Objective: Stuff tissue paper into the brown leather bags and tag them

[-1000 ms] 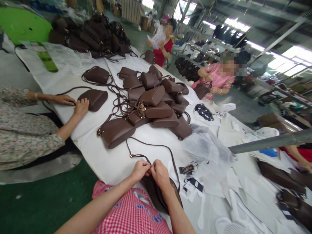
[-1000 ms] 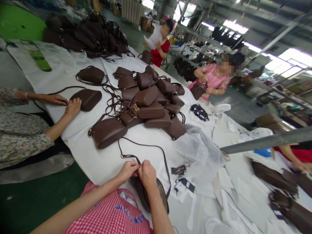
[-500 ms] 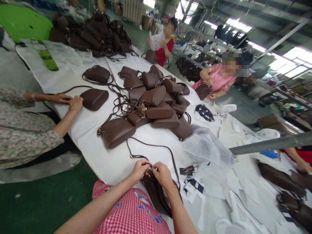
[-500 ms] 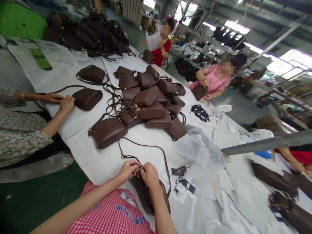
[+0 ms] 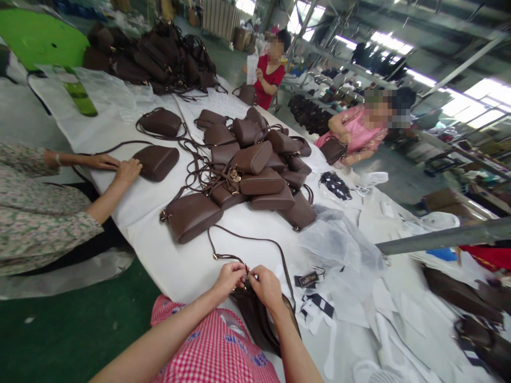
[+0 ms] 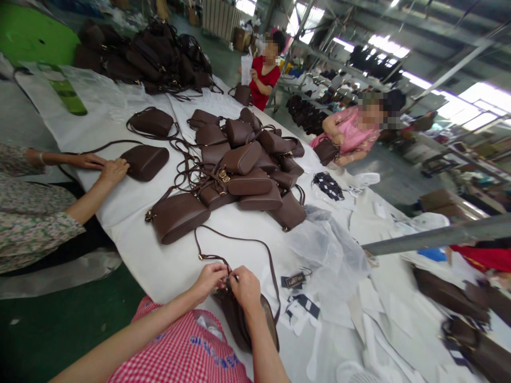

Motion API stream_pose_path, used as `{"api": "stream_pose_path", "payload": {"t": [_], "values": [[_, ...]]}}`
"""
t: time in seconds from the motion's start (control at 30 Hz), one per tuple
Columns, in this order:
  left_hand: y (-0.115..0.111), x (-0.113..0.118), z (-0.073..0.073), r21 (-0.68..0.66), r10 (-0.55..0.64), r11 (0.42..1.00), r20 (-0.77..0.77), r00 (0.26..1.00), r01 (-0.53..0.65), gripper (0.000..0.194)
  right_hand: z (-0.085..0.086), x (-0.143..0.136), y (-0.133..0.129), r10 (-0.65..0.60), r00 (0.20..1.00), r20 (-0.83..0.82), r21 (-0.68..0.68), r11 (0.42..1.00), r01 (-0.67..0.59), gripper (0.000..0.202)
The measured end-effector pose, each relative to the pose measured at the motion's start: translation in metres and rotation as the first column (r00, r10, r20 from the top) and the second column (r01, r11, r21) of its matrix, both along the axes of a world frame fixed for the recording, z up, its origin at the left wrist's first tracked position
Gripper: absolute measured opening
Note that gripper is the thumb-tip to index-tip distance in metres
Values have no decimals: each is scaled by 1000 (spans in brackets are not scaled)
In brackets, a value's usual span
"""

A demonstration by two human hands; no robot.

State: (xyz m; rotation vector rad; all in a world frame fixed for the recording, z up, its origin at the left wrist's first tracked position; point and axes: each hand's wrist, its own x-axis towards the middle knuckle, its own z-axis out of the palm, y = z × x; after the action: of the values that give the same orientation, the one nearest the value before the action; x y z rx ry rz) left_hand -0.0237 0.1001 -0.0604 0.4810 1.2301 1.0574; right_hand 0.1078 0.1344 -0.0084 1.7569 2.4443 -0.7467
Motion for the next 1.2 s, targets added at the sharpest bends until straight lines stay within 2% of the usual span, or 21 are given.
{"api": "stream_pose_path", "payload": {"t": [0.17,0.43,0.77,0.97,1.2], "values": [[1,1,5,14,18,1000,-16,1000,-18,17,0,0,-1,5,1000,9,16,1000,-5,16],[5,1,-2,9,-1,1000,-53,999,2,10,3,-2,-3,-2,1000,-23,30,1000,3,17],[6,3,-4,-6,-31,1000,-38,999,31,9,-1,2,-2,-4,990,-142,101,995,19,23],[6,6,-5,-18,-68,998,-63,996,67,8,-5,3,-6,49,994,-99,163,986,-32,19],[8,8,-9,-2,-69,998,-131,989,69,9,-16,2,-7,32,999,-37,201,979,-24,17]]}}
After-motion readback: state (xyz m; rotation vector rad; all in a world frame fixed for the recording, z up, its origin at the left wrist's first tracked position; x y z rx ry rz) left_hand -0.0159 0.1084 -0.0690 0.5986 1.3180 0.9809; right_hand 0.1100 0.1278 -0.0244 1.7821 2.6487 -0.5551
